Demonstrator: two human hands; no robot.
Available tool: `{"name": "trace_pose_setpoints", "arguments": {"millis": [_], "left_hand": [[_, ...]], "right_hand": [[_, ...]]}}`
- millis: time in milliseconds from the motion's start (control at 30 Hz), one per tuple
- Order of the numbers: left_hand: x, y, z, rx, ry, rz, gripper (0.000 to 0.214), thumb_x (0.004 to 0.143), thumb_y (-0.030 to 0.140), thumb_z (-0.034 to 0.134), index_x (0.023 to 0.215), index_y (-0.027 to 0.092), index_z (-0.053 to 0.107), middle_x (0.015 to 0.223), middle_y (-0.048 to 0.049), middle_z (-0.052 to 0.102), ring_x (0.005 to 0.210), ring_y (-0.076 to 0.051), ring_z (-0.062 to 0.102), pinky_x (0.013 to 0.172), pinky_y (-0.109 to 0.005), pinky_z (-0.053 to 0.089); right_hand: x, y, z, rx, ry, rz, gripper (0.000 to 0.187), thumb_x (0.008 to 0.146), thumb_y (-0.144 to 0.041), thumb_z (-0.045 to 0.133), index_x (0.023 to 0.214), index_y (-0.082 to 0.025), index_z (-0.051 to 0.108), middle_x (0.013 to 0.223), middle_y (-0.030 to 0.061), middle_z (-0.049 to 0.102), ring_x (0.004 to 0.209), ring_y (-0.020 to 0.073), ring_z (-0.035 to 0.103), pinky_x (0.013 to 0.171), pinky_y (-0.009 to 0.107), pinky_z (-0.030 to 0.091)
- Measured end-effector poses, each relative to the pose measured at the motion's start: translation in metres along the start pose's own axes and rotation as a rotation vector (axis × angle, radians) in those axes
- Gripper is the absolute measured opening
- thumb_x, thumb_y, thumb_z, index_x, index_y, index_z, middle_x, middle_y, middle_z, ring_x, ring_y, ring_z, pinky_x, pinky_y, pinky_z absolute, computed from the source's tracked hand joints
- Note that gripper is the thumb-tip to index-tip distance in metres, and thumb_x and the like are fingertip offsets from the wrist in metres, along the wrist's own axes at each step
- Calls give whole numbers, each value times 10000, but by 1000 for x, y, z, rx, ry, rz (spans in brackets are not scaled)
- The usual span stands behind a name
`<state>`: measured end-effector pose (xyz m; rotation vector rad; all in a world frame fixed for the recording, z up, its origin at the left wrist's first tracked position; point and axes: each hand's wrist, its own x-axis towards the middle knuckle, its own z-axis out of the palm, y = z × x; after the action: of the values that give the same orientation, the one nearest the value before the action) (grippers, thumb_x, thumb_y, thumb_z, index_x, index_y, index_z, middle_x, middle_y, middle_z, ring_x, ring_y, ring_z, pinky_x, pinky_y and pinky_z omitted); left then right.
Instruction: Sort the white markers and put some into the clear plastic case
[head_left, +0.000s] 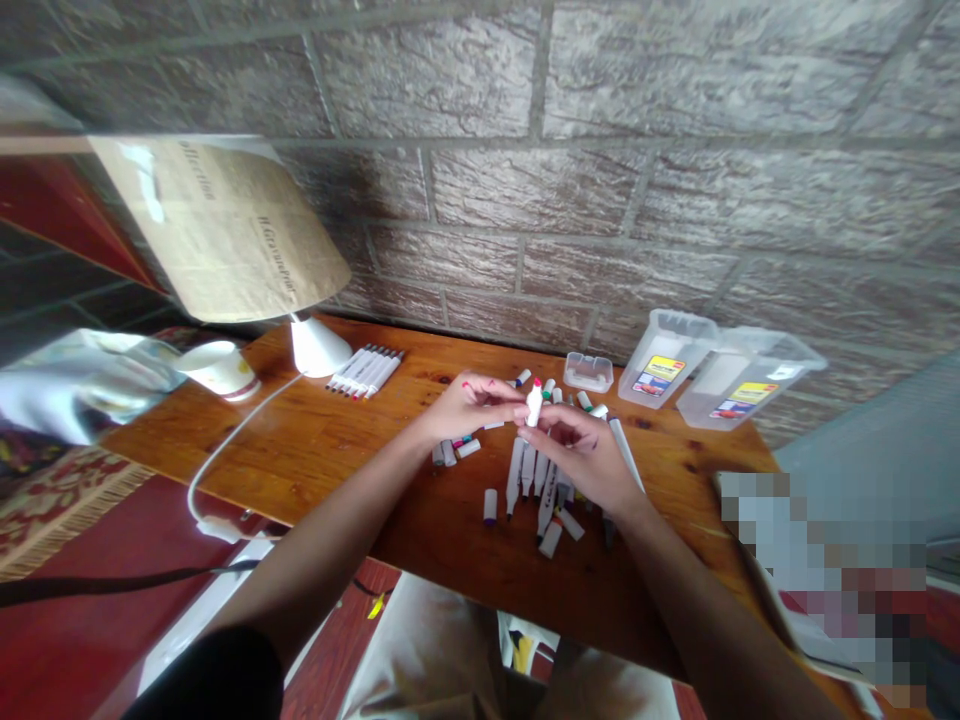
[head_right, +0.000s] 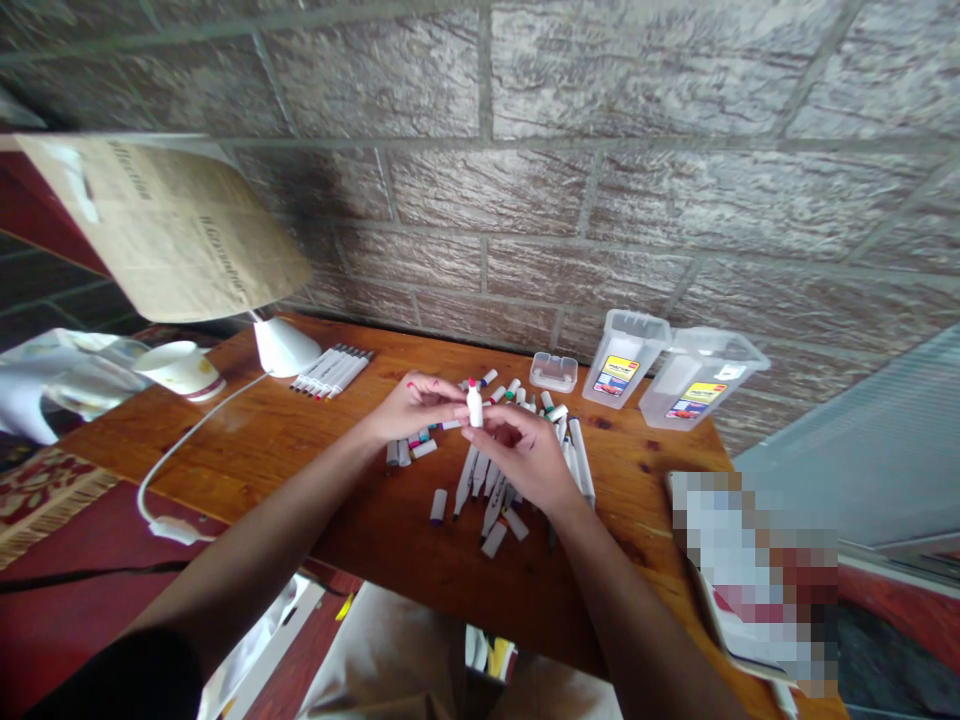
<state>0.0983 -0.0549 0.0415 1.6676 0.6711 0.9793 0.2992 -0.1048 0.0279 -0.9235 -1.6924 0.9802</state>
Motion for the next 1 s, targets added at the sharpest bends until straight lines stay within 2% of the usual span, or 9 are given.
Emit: {"name": "trace_pose_setpoints", "arguments": {"millis": [67, 167, 267, 367, 533, 667, 767, 900, 1000], "left_hand": [[0, 0, -1, -34, 3, 5, 387, 770, 511, 796, 821, 127, 783, 817, -68, 775, 727, -141, 682, 732, -261, 541], [1, 1, -5, -23, 35, -59, 411, 813, 531, 746, 830, 122, 786, 766, -58, 758, 586, -90, 581, 601, -228, 481], [2, 1, -6, -1, -11, -150, 439, 806, 552, 739, 843, 117, 786, 764, -54, 749, 530, -61, 493, 521, -207, 408], [2, 0, -6, -20, -45, -198, 452, 772, 555, 768, 898, 121, 787, 778, -46, 739, 552, -62, 509, 517, -197, 400], [-1, -3, -5, -49, -73, -197, 446, 731, 449, 837, 1039, 131, 776, 823, -39, 747, 670, -107, 632, 621, -218, 489], [0, -8, -2, -123, -103, -204, 519, 637, 369, 909, 1073, 135, 751, 895, -59, 779, 809, -164, 716, 802, -302, 564], [2, -9, -3, -108, -87, -174, 499, 644, 372, 904, 1051, 129, 748, 936, -78, 787, 849, -176, 732, 850, -323, 570], [3, -3, -25, 82, 14, -122, 451, 728, 406, 837, 1063, 116, 750, 968, -101, 786, 842, -182, 724, 819, -315, 568], [-1, 1, -59, 308, 299, -27, 378, 747, 389, 808, 1008, 122, 753, 964, -85, 786, 856, -188, 707, 833, -312, 549]], "right_hand": [[0, -1, -3, -44, 43, -33, 237, 848, -419, 739, 919, -193, 743, 715, -5, 619, 592, 114, 515, 540, 244, 416], [-1, -1, -7, -132, 86, -123, 224, 881, -314, 691, 1073, -214, 750, 731, -15, 625, 575, 102, 513, 555, 239, 430], [-2, 0, -9, -290, 118, -254, 260, 904, -225, 644, 1138, -247, 755, 758, -11, 637, 587, 101, 523, 590, 242, 449], [-2, 0, -8, -394, 94, -332, 262, 929, -207, 609, 1124, -277, 768, 770, 1, 643, 623, 120, 554, 618, 256, 470], [-2, 1, -4, -428, 97, -409, 276, 931, -185, 604, 1125, -284, 775, 808, 24, 664, 689, 144, 605, 648, 272, 501], [-1, 2, -2, -412, 87, -378, 314, 945, -187, 580, 1186, -289, 755, 905, 48, 690, 745, 154, 629, 666, 284, 520], [-1, 1, -1, -408, 81, -354, 372, 948, -190, 571, 1275, -302, 710, 892, 36, 677, 709, 145, 605, 668, 282, 522], [-2, -1, -1, -379, 104, -294, 466, 940, -207, 590, 1394, -309, 618, 877, 7, 659, 603, 110, 527, 608, 247, 494], [-3, 0, -3, -336, 142, -218, 444, 940, -247, 603, 1382, -283, 629, 857, 2, 649, 579, 97, 511, 565, 230, 471]]}}
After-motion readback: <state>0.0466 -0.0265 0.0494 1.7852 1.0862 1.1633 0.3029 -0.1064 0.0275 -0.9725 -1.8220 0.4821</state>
